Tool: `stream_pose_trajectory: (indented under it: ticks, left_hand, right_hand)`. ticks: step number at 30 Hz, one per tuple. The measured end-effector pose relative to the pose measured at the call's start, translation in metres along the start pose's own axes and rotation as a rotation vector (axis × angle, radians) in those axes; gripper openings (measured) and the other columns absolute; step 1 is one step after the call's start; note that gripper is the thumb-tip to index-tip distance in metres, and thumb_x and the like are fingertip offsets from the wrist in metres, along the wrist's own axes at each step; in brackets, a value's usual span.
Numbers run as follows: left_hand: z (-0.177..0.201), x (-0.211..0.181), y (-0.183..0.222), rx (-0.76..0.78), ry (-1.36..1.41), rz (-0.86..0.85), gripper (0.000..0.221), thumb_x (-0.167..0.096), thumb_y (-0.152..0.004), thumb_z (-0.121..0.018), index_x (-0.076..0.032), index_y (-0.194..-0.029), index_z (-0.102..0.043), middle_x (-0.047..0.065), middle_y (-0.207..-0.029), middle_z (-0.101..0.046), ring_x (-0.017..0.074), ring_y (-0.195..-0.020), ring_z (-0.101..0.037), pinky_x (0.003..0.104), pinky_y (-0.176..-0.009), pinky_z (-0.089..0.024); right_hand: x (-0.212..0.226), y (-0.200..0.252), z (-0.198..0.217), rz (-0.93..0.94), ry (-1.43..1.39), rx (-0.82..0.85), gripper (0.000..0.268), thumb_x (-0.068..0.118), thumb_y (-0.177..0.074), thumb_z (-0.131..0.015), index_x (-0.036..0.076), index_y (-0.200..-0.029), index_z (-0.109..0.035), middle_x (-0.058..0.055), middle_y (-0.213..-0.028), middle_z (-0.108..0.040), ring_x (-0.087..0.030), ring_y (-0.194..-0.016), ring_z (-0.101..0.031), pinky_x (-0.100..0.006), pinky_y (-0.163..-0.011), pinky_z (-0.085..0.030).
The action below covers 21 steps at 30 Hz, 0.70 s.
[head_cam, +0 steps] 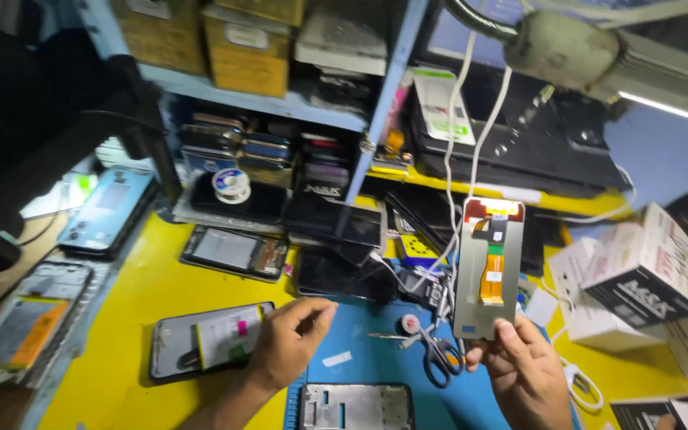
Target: The person handles a disassembled smartphone, peeling protective film from the screen and applying adhesive strips to the device's frame. They manipulate the phone's internal components and casing on a cluttered workbench, using their hands to align and press parts together.
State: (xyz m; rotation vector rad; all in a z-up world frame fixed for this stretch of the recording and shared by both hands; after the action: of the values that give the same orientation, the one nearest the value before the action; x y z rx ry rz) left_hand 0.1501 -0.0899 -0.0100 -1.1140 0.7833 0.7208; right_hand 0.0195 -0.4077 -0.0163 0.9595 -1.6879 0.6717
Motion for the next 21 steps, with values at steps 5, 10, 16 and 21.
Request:
stream_pose_trajectory:
  ticks: [5, 10, 16, 21]
  left_hand:
    - [0.000, 0.009, 0.004, -0.018, -0.093, -0.066, 0.012, -0.018, -0.092, -0.070, -0.008, -0.095, -0.076, 0.004, -0.084, -0.079, 0.0167, -0.069, -0.073, 0.032, -0.060, -0.056]
    - [0.002, -0.005, 0.003, 0.011, -0.090, -0.117, 0.019, -0.026, -0.099, -0.063, -0.011, -0.097, -0.075, 0.003, -0.067, -0.069, 0.0122, -0.046, -0.053, 0.034, -0.045, -0.043]
    - [0.013, 0.006, 0.002, -0.021, 0.046, 0.068, 0.026, -0.031, -0.098, -0.063, -0.010, -0.099, -0.077, 0.005, -0.080, -0.078, 0.0125, -0.053, -0.059, 0.028, -0.048, -0.048]
    - [0.000, 0.026, 0.008, 0.126, 0.388, 0.504, 0.031, -0.037, -0.094, -0.066, -0.007, -0.084, -0.070, 0.001, -0.057, -0.059, 0.0122, -0.052, -0.055, 0.029, -0.049, -0.041]
  right_hand:
    - [-0.004, -0.004, -0.058, -0.194, 0.026, 0.059, 0.031, 0.014, -0.102, -0.054, -0.011, -0.122, -0.056, -0.033, -0.098, -0.065, -0.038, -0.064, -0.060, -0.046, -0.056, -0.050]
    - [0.005, -0.009, -0.126, -0.192, 0.047, 0.278, 0.045, 0.018, -0.099, -0.056, -0.015, -0.129, -0.060, -0.029, -0.093, -0.069, -0.031, -0.055, -0.064, -0.037, -0.053, -0.055]
    - [-0.021, -0.003, -0.150, -0.189, 0.048, 0.519, 0.045, 0.019, -0.100, -0.058, -0.014, -0.129, -0.060, -0.023, -0.093, -0.071, -0.025, -0.063, -0.069, -0.035, -0.056, -0.060]
    - [-0.065, 0.005, -0.149, -0.337, 0.124, 0.501, 0.038, 0.018, -0.095, -0.065, -0.014, -0.116, -0.067, -0.021, -0.070, -0.069, -0.028, -0.060, -0.068, -0.040, -0.057, -0.057]
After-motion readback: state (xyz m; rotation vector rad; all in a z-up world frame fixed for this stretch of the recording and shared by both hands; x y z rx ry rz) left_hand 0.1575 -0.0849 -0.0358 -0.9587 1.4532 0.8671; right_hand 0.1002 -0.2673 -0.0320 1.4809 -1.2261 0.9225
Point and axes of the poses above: each hand's wrist, its own y-axis away from the middle knuckle, its own z-axis out of the back of the hand, x = y × z, the point moved 9 cm from there along -y, towards the middle knuckle
